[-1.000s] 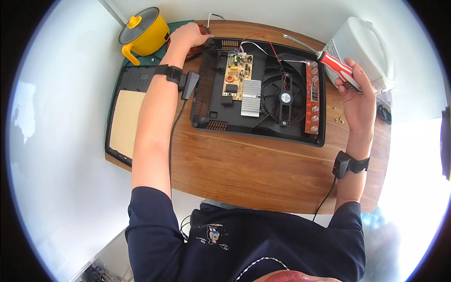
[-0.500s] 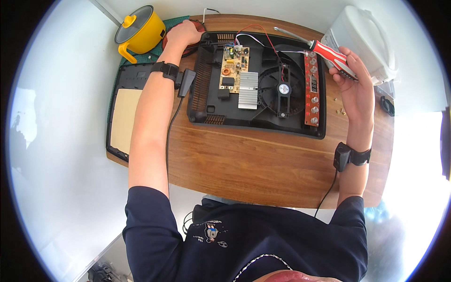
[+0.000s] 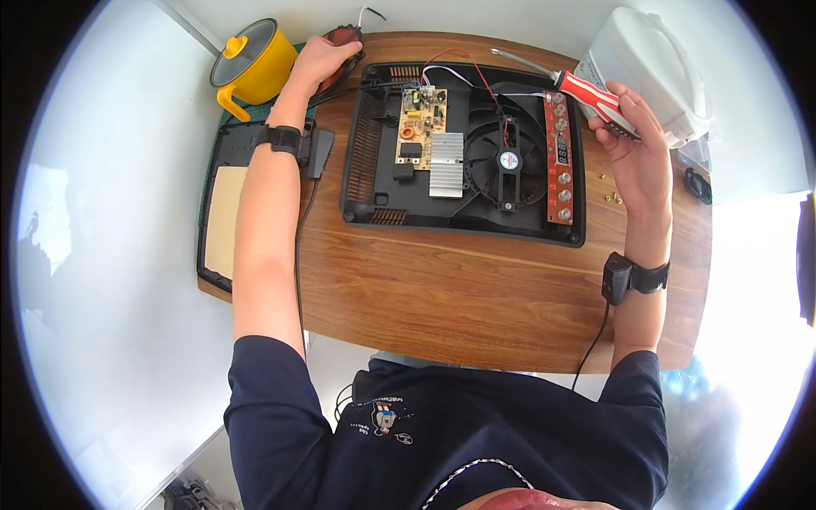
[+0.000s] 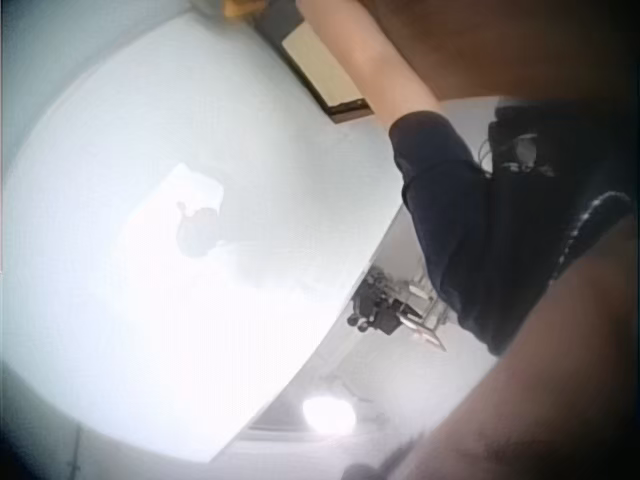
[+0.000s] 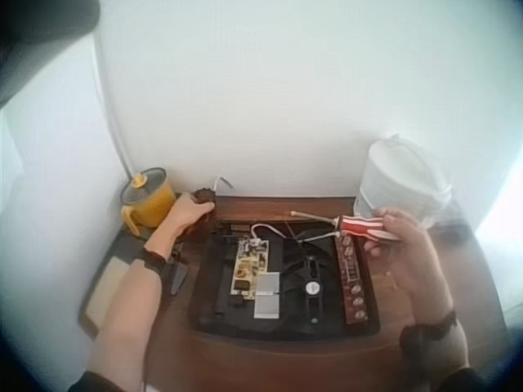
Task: The person works on the internal components of a disassembled electronic device, using a screwdriver to manipulate wires and connectors on a circuit board. They handle a copper heating coil element, adjusting its position and connections within the device housing.
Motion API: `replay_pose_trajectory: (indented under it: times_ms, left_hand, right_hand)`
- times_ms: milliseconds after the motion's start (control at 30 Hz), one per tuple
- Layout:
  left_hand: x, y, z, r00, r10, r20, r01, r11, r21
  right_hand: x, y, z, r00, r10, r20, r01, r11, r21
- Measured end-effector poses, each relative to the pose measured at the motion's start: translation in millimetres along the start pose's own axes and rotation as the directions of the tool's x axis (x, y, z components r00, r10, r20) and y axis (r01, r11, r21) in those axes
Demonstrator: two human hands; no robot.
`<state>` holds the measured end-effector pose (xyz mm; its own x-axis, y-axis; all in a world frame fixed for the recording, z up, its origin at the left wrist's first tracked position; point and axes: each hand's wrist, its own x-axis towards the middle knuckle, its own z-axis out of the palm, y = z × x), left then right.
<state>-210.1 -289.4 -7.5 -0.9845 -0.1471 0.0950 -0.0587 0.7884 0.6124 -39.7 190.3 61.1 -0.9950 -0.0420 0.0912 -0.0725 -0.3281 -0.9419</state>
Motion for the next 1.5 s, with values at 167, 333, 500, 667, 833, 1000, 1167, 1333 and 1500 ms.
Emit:
replay_pose_trajectory:
  times_ms: [167, 333, 500, 667, 833, 1000, 1167, 1333, 1500]
  left_hand:
    - [-10.0, 23.1, -13.4, 0.996, 0.065, -0.064, -0.072, 0.992, -0.099]
    - [-28.9, 51.9, -68.4, 0.992, 0.119, 0.036, -0.110, 0.975, -0.192]
    - [-68.5, 115.2, -76.8, 0.981, 0.193, -0.016, -0.160, 0.758, -0.632]
    - [-102.8, 134.5, -85.4, 0.962, 0.271, 0.019, -0.089, 0.383, -0.920]
    - [-139.6, 159.8, -85.5, 0.941, 0.339, -0.002, -0.085, 0.232, -0.969]
    - [-165.6, 167.3, -72.0, 0.951, 0.305, 0.042, 0.035, 0.026, -0.999]
    - [-166.2, 133.4, -60.9, 0.874, 0.477, 0.095, 0.159, -0.097, -0.982]
    - [-179.3, 141.0, -37.6, 0.825, 0.564, 0.002, 0.202, -0.292, -0.935]
    - [-176.4, 141.8, -34.2, 0.838, 0.545, -0.021, 0.182, -0.316, -0.931]
  right_hand:
    - [-0.7, 0.6, -2.2, 1.000, 0.005, -0.004, -0.005, 1.000, 0.000]
    - [-0.5, 0.6, 4.5, 1.000, 0.004, 0.022, -0.004, 1.000, 0.023]
    - [-3.7, -1.1, 3.4, 1.000, -0.010, 0.017, 0.010, 1.000, 0.009]
    - [-5.1, -1.9, 6.0, 0.999, -0.021, 0.032, 0.021, 1.000, 0.012]
    - [-6.9, -7.4, 4.6, 0.999, -0.003, 0.039, 0.003, 1.000, 0.005]
    - [-7.7, -11.8, -4.1, 0.997, 0.021, 0.070, -0.022, 1.000, 0.015]
    - [-27.0, 0.9, -21.8, 0.998, 0.024, 0.059, -0.019, 0.995, -0.094]
    - [-63.9, 13.3, -47.9, 0.992, 0.011, -0.123, -0.031, 0.985, -0.167]
    - [-84.5, 40.7, -57.5, 0.942, -0.191, -0.278, 0.021, 0.856, -0.516]
